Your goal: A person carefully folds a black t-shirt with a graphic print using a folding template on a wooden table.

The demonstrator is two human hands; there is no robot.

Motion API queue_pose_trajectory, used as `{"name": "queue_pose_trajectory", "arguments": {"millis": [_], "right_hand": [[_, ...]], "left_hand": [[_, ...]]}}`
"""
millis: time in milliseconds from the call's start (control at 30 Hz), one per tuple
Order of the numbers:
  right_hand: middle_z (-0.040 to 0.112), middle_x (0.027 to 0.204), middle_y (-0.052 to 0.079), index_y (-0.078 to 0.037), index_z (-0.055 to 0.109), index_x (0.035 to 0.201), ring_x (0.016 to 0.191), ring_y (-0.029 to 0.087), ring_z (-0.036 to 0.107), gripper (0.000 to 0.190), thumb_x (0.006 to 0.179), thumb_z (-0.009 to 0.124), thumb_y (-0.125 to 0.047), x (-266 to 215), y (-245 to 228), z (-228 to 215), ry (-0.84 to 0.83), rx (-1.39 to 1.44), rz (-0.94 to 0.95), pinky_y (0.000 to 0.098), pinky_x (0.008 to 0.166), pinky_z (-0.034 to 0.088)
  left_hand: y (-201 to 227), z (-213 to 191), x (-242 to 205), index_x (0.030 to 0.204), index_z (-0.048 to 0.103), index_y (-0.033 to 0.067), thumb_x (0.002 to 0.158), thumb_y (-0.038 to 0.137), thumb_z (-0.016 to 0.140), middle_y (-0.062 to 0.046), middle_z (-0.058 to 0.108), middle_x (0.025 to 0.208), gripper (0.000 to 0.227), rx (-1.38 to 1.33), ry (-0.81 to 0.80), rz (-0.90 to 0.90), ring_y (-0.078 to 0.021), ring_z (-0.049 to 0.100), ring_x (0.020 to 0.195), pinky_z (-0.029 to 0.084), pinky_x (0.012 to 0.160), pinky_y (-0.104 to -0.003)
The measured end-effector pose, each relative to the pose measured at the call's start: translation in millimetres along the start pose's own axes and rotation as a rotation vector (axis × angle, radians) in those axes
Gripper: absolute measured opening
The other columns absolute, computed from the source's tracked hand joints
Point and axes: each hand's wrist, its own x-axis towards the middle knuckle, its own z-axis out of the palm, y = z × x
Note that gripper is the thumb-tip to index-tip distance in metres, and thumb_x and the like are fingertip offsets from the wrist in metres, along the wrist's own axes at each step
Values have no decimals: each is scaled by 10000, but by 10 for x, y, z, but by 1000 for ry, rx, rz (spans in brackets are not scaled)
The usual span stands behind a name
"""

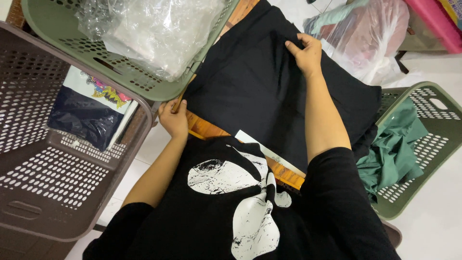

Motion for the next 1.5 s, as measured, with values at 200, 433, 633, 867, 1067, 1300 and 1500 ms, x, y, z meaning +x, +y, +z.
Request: {"name": "queue_pose_trajectory", "arguments": {"millis": [200,433,633,867,1067,1300,1500], "right_hand": [[637,713,-69,-151,692,825,591,84,520,149,691,750,-182,61,167,-37,195,-469,-148,266,520,402],[632,640,-30,-181,673,840,550,150,564,105,739,706,-184,50,169,-56,243,-565,-202,313,464,409],[640,649,-11,-185,648,847,547,193,578,93,760,670,-209,-9,152,25,310,-587,-252,333,452,397],[590,640,-9,-204,601,877,536,204,577,69,841,604,-263,-504,-412,319,272,-948,-656,349,388,375],[513,568,-12,-171,567,880,439,161,497,76,807,549,-181,-1424,-899,1012,266,-1026,-864,301,375,385],[632,898,71,-89,590,987,642,159,576,229,776,536,-157,-1890,-625,1460,64,-981,-771,227,474,447],[547,1016,132,-87,546,1050,908,279,473,566,579,723,-346,-2039,-458,1163,-28,-1070,-567,376,734,364]], "left_hand": [[85,-24,-3,717,688,207,660,254,710,33,513,835,77,178,15,29,-182,515,858,426,700,-330],[180,-26,62,671,682,114,607,189,638,22,532,825,108,-63,8,-257,-120,566,786,416,749,-231],[266,-67,90,646,653,99,608,174,632,-11,571,797,86,-150,-4,-319,-121,563,776,409,740,-222],[569,-394,-176,779,528,30,728,76,544,-110,519,743,70,79,-130,860,-288,482,704,355,639,-391],[385,-41,-243,980,625,44,873,172,512,-125,616,910,202,-101,-669,820,-276,584,886,442,786,-334],[207,602,-56,1139,487,77,753,435,712,-108,546,891,572,-565,-917,-255,-202,575,792,527,631,-308],[-3,786,91,1043,551,81,706,113,702,-90,638,834,371,-251,-716,33,-162,605,766,509,610,-260]]}}
